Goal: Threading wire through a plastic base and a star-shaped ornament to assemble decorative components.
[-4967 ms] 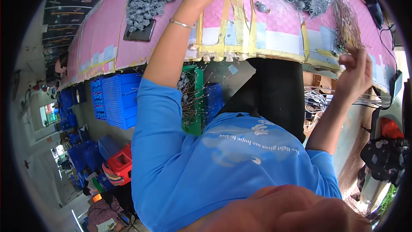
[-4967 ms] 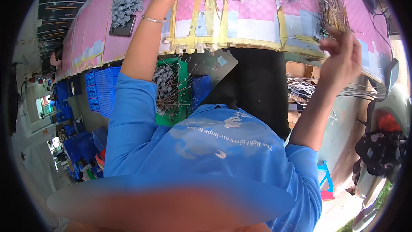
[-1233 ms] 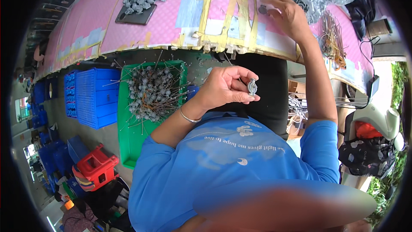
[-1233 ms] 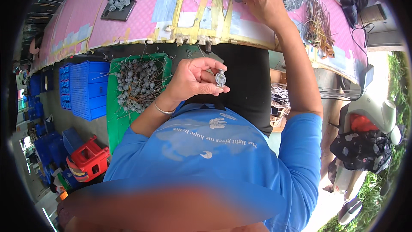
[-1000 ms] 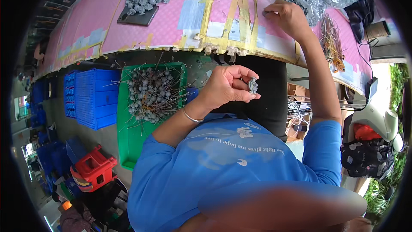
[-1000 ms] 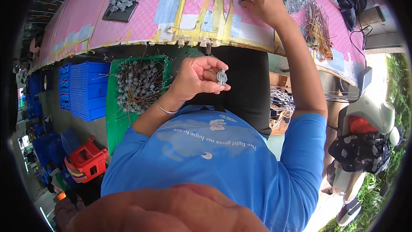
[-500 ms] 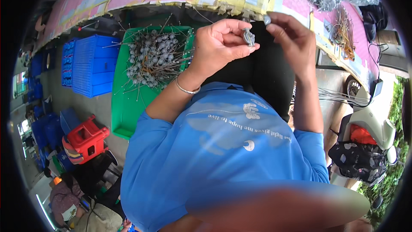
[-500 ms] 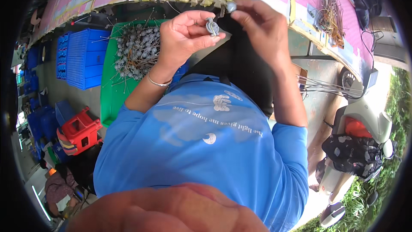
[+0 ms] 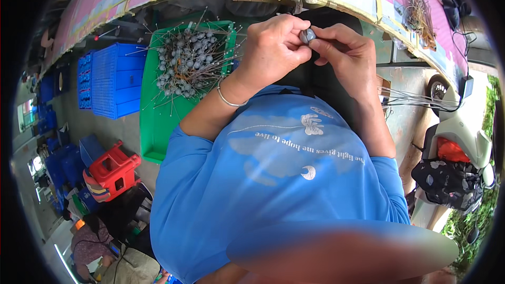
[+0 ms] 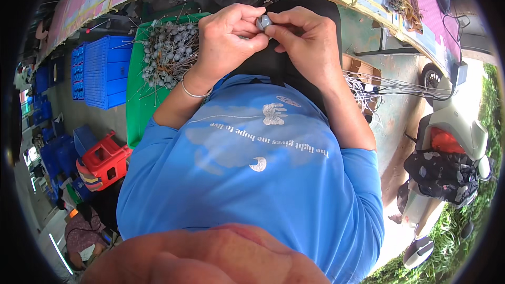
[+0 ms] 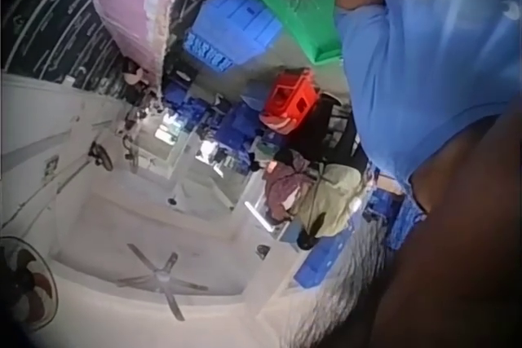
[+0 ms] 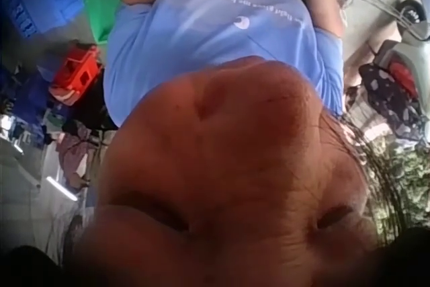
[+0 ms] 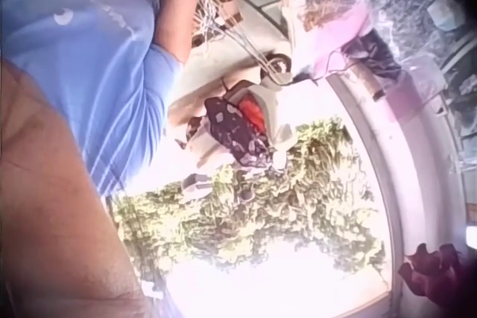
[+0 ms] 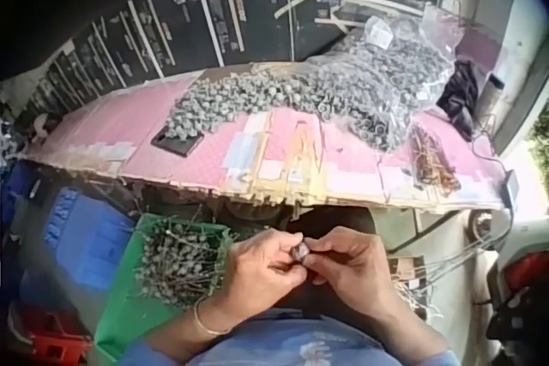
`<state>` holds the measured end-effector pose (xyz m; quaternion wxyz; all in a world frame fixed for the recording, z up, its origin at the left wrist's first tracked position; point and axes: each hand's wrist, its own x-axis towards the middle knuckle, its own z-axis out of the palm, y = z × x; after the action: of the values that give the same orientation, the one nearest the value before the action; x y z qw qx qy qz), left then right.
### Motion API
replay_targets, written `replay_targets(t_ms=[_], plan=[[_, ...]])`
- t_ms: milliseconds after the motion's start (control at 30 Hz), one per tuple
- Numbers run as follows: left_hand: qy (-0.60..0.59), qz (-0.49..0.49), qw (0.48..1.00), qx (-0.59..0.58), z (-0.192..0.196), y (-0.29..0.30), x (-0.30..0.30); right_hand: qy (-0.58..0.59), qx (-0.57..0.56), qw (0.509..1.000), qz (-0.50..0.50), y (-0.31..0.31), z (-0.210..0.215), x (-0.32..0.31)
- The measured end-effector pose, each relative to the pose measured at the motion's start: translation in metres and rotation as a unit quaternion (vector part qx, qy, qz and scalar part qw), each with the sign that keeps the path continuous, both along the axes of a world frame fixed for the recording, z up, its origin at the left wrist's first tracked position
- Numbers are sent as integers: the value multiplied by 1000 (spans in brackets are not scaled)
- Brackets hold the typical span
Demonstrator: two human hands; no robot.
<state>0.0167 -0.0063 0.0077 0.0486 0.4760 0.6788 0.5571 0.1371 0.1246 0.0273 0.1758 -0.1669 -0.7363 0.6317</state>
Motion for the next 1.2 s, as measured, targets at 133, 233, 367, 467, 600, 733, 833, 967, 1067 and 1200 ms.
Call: replay_targets(t_ms=[133,233,367,467,600,733,833,967,1067,1200], plan=[[71,23,997,6,-6,0,-2,-19,-45,999,-17,-1,-12,-5],[-44,-21,999,14,-5,4,-4,37,-66,997,8,12,-22,-7],[-216,-113,970,9,-3,7,-3,95,-169,980,45,31,-29,-3],[-218,-128,967,11,-3,12,-3,103,-228,963,101,36,-36,-4],[-231,-145,962,14,-3,19,3,131,-322,929,126,29,-41,-11],[-182,-73,979,62,-6,26,8,182,-353,917,44,15,-42,-17],[-150,-49,987,42,0,25,11,180,-374,910,2,10,-44,-18],[-197,-28,978,61,-17,24,8,177,-296,938,-29,13,-51,-15],[-141,-31,987,65,-23,16,4,196,-257,944,-61,16,-48,-11],[-93,-19,994,54,-11,1,6,207,-225,951,-43,21,-47,-8]])
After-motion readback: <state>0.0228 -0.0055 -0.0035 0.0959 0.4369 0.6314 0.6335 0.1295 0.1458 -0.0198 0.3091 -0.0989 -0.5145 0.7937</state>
